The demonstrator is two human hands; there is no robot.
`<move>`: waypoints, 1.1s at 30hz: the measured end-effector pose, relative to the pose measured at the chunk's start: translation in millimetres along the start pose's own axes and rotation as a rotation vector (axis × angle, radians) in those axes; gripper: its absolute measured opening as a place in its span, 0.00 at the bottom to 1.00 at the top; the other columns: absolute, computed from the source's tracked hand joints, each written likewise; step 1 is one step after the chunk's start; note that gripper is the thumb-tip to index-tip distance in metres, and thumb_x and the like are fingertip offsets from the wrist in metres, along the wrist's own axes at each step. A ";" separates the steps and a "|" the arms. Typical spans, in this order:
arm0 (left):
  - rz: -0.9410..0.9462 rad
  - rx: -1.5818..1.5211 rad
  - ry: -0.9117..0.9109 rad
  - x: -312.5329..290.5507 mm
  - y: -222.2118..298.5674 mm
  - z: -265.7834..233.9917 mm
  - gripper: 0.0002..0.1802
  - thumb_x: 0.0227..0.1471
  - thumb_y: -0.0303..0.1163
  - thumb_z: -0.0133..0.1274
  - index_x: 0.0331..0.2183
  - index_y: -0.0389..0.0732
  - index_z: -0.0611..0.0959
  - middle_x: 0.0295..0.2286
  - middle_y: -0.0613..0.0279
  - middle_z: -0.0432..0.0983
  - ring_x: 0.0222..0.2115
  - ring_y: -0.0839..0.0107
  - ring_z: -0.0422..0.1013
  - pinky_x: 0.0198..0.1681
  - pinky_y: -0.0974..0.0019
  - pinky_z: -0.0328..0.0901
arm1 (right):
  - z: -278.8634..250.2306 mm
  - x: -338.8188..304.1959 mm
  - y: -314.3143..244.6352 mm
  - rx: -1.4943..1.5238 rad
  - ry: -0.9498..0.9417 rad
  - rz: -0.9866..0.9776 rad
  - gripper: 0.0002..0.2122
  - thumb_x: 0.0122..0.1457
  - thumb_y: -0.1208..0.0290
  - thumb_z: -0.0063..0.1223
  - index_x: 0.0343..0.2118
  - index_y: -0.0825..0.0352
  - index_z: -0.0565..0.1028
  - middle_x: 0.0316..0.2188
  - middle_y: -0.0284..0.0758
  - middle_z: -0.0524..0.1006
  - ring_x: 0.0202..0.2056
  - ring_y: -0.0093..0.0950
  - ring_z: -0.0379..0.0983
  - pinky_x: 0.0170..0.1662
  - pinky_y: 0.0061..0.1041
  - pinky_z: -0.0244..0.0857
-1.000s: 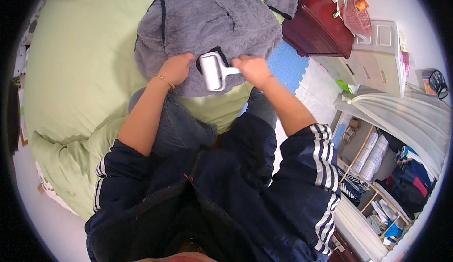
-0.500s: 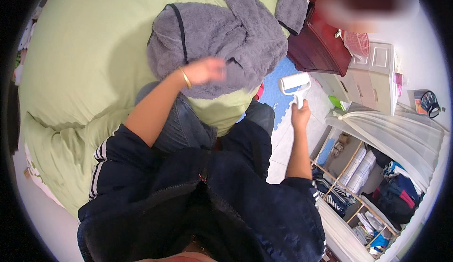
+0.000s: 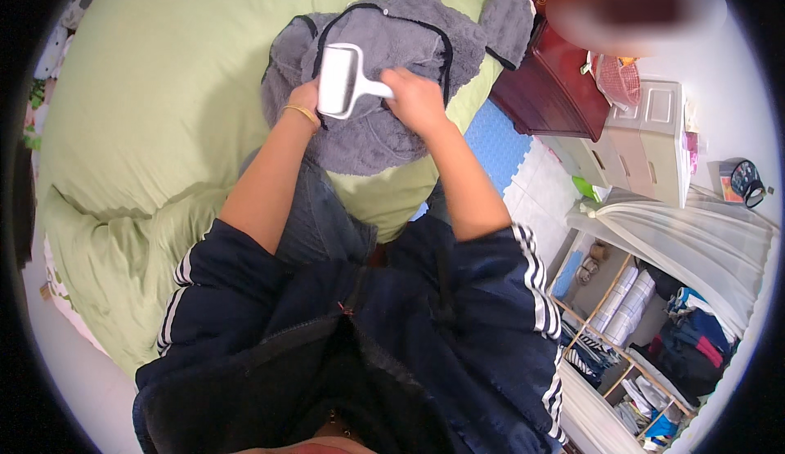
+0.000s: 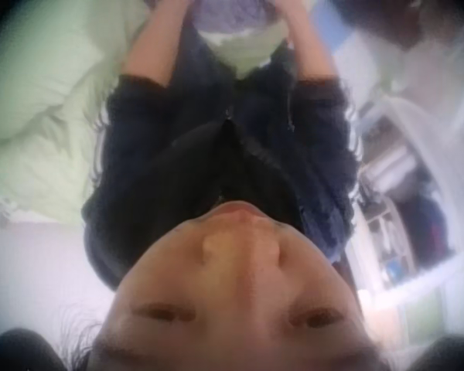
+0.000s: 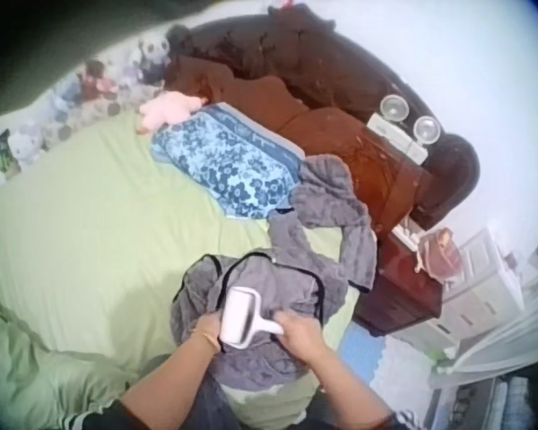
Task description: The person uses a lint remover to clean a gray robe on a bed, then moves to a wooden headboard and a patterned duvet cover, rolling the device over each surface to remove lint.
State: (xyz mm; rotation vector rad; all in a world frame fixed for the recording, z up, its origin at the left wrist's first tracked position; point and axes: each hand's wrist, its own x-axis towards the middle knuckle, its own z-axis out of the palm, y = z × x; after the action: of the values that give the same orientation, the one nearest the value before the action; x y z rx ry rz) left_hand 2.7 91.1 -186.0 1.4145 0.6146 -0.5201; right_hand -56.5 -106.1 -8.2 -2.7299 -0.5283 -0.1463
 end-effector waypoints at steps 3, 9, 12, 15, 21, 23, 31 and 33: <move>-0.047 0.117 0.138 25.5 -11.9 -15.7 0.24 0.51 0.42 0.45 0.41 0.30 0.72 0.39 0.48 0.70 0.38 0.57 0.68 0.37 0.58 0.64 | 27.0 37.9 13.6 -0.158 -0.236 0.139 0.06 0.48 0.74 0.42 0.31 0.60 0.68 0.26 0.39 0.74 0.30 0.40 0.72 0.30 0.38 0.65; -0.080 0.062 0.373 -45.9 32.0 8.2 0.27 0.51 0.41 0.45 0.46 0.28 0.68 0.45 0.42 0.65 0.47 0.50 0.62 0.48 0.60 0.57 | 23.2 4.0 66.7 -0.318 -0.402 0.302 0.05 0.49 0.74 0.40 0.30 0.62 0.67 0.26 0.42 0.75 0.31 0.41 0.73 0.32 0.39 0.66; -0.047 -0.113 0.363 -81.6 59.1 17.0 0.25 0.51 0.37 0.45 0.46 0.29 0.68 0.45 0.44 0.65 0.46 0.52 0.63 0.48 0.62 0.57 | -2.9 -21.1 97.7 -0.438 -0.438 0.361 0.06 0.49 0.75 0.40 0.31 0.63 0.67 0.26 0.42 0.75 0.31 0.41 0.73 0.31 0.39 0.66; 0.009 -0.086 0.347 -88.9 66.3 14.2 0.24 0.51 0.36 0.45 0.47 0.29 0.67 0.45 0.44 0.65 0.46 0.53 0.64 0.48 0.62 0.57 | -28.0 -39.3 118.2 -0.565 -0.456 0.357 0.05 0.51 0.73 0.40 0.29 0.62 0.68 0.27 0.40 0.75 0.31 0.39 0.74 0.31 0.38 0.67; -0.061 -0.061 0.363 -86.6 65.1 18.0 0.28 0.50 0.39 0.47 0.48 0.29 0.65 0.46 0.43 0.63 0.47 0.52 0.62 0.49 0.62 0.56 | -93.6 -68.7 150.7 -0.750 -0.502 0.360 0.05 0.49 0.72 0.43 0.29 0.60 0.71 0.26 0.38 0.75 0.30 0.37 0.73 0.29 0.36 0.67; -0.047 -0.014 0.423 -69.0 56.9 10.2 0.30 0.49 0.41 0.48 0.48 0.28 0.65 0.46 0.41 0.63 0.48 0.52 0.61 0.49 0.61 0.56 | -92.6 -48.7 121.7 -0.504 -0.268 0.212 0.05 0.47 0.73 0.45 0.28 0.60 0.71 0.25 0.38 0.74 0.29 0.38 0.72 0.29 0.36 0.66; 0.174 -0.020 0.412 -46.8 37.1 4.7 0.32 0.50 0.43 0.45 0.48 0.24 0.63 0.47 0.37 0.61 0.49 0.50 0.59 0.51 0.62 0.54 | 3.4 48.2 32.7 -0.215 -0.160 -0.119 0.07 0.41 0.77 0.47 0.26 0.59 0.69 0.24 0.36 0.73 0.27 0.38 0.72 0.27 0.36 0.65; 0.225 0.029 0.463 -30.9 24.7 2.3 0.31 0.52 0.41 0.43 0.48 0.24 0.63 0.47 0.37 0.62 0.49 0.50 0.60 0.51 0.62 0.54 | 34.6 68.6 27.2 -0.220 -0.234 0.029 0.07 0.46 0.75 0.43 0.28 0.59 0.71 0.26 0.38 0.74 0.31 0.38 0.73 0.31 0.36 0.67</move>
State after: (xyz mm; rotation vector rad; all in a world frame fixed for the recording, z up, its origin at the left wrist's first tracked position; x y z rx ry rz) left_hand -3.6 90.3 -146.9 1.6213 0.8037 -0.0173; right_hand 18.4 -93.7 -37.8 -2.9880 -0.5649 0.1322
